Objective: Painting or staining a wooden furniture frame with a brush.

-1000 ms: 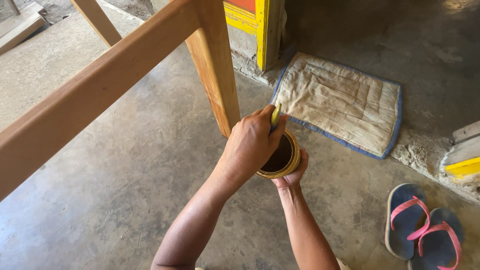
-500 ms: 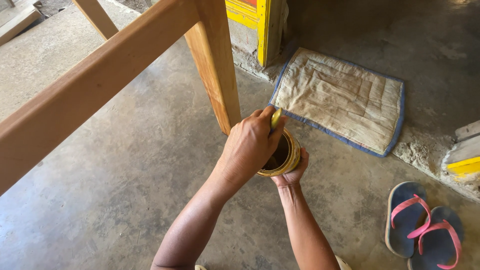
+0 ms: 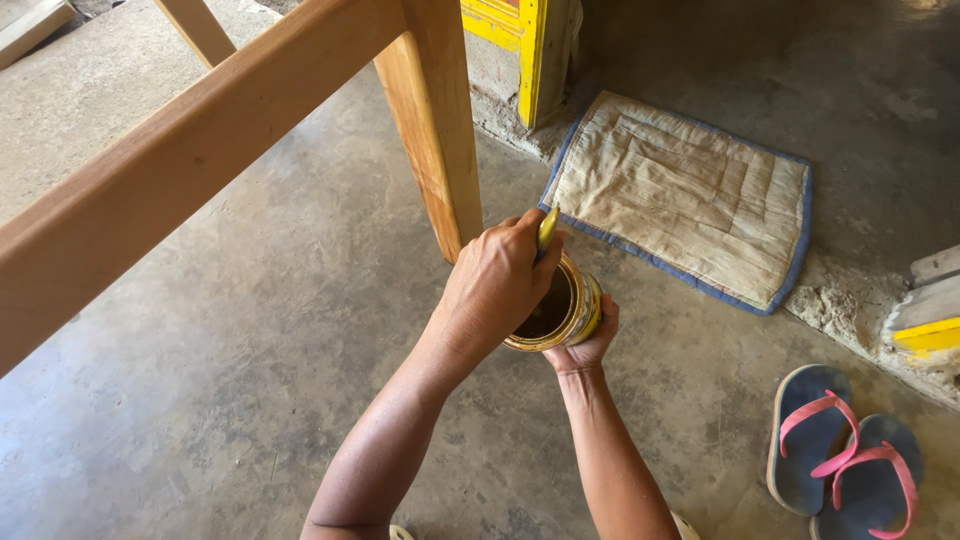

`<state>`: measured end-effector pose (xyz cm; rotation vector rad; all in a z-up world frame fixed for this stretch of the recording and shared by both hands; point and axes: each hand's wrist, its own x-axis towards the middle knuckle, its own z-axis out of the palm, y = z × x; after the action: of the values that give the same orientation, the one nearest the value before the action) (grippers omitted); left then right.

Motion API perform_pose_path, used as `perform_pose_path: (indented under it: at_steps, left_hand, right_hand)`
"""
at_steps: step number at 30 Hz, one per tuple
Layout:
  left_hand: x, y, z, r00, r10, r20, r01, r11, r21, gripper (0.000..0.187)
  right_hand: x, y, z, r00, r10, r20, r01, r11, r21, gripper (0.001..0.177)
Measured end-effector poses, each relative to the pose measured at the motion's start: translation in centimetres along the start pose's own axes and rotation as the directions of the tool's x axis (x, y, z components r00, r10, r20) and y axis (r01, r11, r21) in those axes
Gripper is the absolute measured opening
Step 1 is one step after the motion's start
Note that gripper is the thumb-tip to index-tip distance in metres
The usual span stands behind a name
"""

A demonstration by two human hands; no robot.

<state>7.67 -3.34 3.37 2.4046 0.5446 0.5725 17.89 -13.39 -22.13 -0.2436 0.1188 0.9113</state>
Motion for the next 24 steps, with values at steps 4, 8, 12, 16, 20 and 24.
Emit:
perform_pose_path:
  at_steps: [4,8,12,16,20,24]
  left_hand:
    - [-0.5,0.6,-1.2,0.998,0.025,-0.064,-0.029,0.998,-0.058,0.028]
    - [-0.7,1.1,-2.7,0.995,-0.027,-0.1,0.008,0.983,-0.183,0.03]
    - [-1.1,1.5,-4.3,0.983,-0.154,-0.099,0.092,0.882,-0.461,0.028]
    - [-1.1,0.8,-5.0,0.975,-0.203,-0.086,0.111,0.789,-0.604,0.026]
    - [-1.3,0.9,-5.0,0.968,-0.232,-0.094,0.129,0.784,-0.608,0.026]
    - [-2.0,1.5,-5.3,0.971,-0.195,-0.135,0.094,0.839,-0.537,0.026]
  right_hand:
    - [0.2,0.1,0.1,1.0,-0.019,-0.001,0.019,1.0,-0.018,0.078]
    - [0.1,0.1,0.7,0.998,-0.021,0.051,0.02,1.0,0.02,0.075]
    - [-0.6,0.1,2.7,0.992,-0.005,0.125,-0.004,0.997,0.072,0.075]
    - [-1.1,-0.1,3.8,0.993,-0.029,0.114,0.025,0.999,0.031,0.078]
    - [-1.1,-0.2,3.3,0.979,-0.036,0.198,0.034,0.999,0.014,0.082]
    - [-1.2,-0.2,3.2,0.994,-0.01,0.113,0.007,1.0,0.031,0.082]
